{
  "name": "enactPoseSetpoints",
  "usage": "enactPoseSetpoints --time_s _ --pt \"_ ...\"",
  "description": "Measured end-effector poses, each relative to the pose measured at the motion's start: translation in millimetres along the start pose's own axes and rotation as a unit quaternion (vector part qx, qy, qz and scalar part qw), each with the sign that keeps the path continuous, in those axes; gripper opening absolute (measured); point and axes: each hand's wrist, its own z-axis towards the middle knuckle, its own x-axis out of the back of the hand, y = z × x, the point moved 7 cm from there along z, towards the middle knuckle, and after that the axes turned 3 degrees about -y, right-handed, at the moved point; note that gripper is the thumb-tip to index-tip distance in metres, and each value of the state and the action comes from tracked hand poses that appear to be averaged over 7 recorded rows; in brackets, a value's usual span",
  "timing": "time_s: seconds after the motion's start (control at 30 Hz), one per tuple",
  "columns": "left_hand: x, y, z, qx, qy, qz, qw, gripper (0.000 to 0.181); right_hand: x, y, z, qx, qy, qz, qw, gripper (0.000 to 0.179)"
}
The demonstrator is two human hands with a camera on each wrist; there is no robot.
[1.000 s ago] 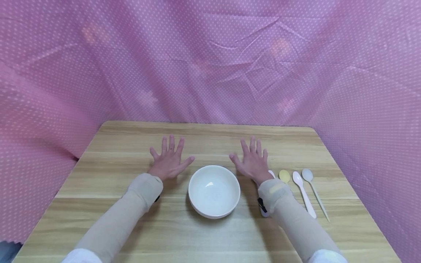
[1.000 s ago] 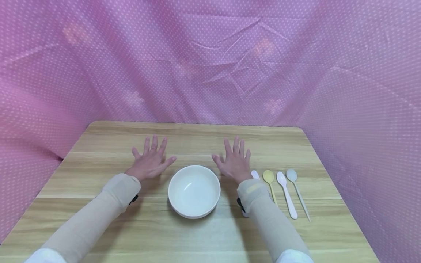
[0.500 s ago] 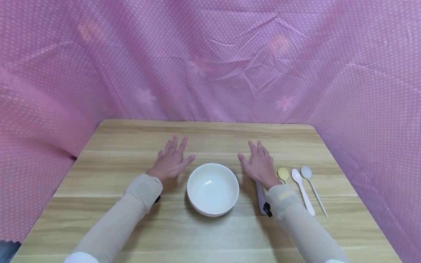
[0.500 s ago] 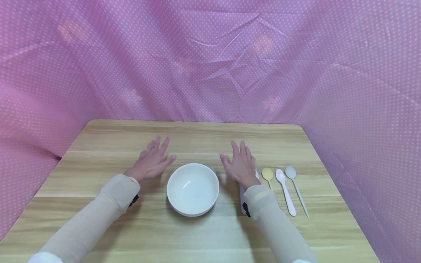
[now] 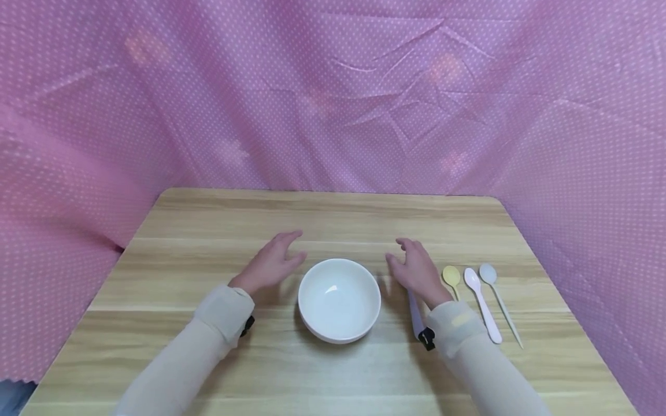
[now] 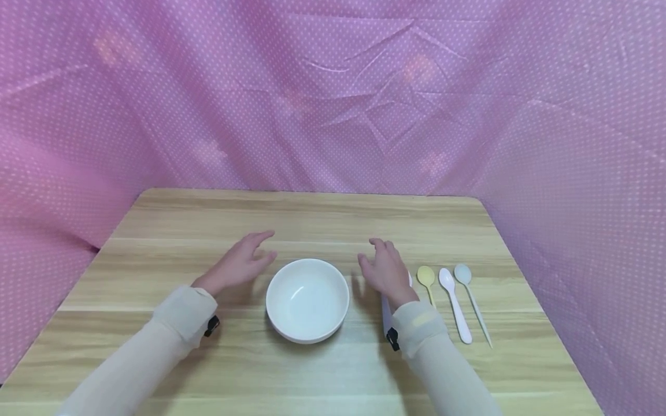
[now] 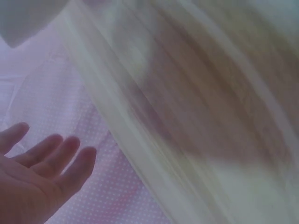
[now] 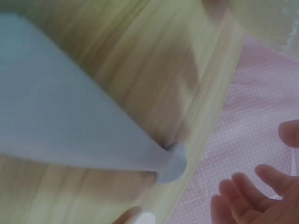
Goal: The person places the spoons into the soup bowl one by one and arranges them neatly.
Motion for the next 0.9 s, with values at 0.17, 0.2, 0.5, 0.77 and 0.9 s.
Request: enactPoseSetpoints --time_s 0.17,0.2,0.5,0.77,0.9 --pt "-4.9 1.7 -7.6 0.006 -0.005 -0.087 0.9962 0.059 0 6 -6.0 -0.008 -0.005 0.018 0.9998 0.049" --pt "-6.1 2.1 -9.4 0.010 -0.006 -0.100 0.9949 0.059 0 7 -7.7 -0.010 -0.006 0.020 0.9997 0.047" --pt "-23.9 4.1 -26.8 0.080 -0.032 -0.193 0.9774 0.058 2 29 -29.9 -0.033 -0.048 -0.001 0.9983 0.040" --pt "-38.0 2.7 -38.6 0.093 -0.038 -0.229 0.9682 0.059 -1 48 -45.9 -0.047 -0.067 -0.022 0.9965 0.037" --pt "-46.0 0.8 -45.5 0.100 -0.034 -0.258 0.9603 0.056 0 56 -55.1 -0.053 -0.066 -0.017 0.9963 0.037"
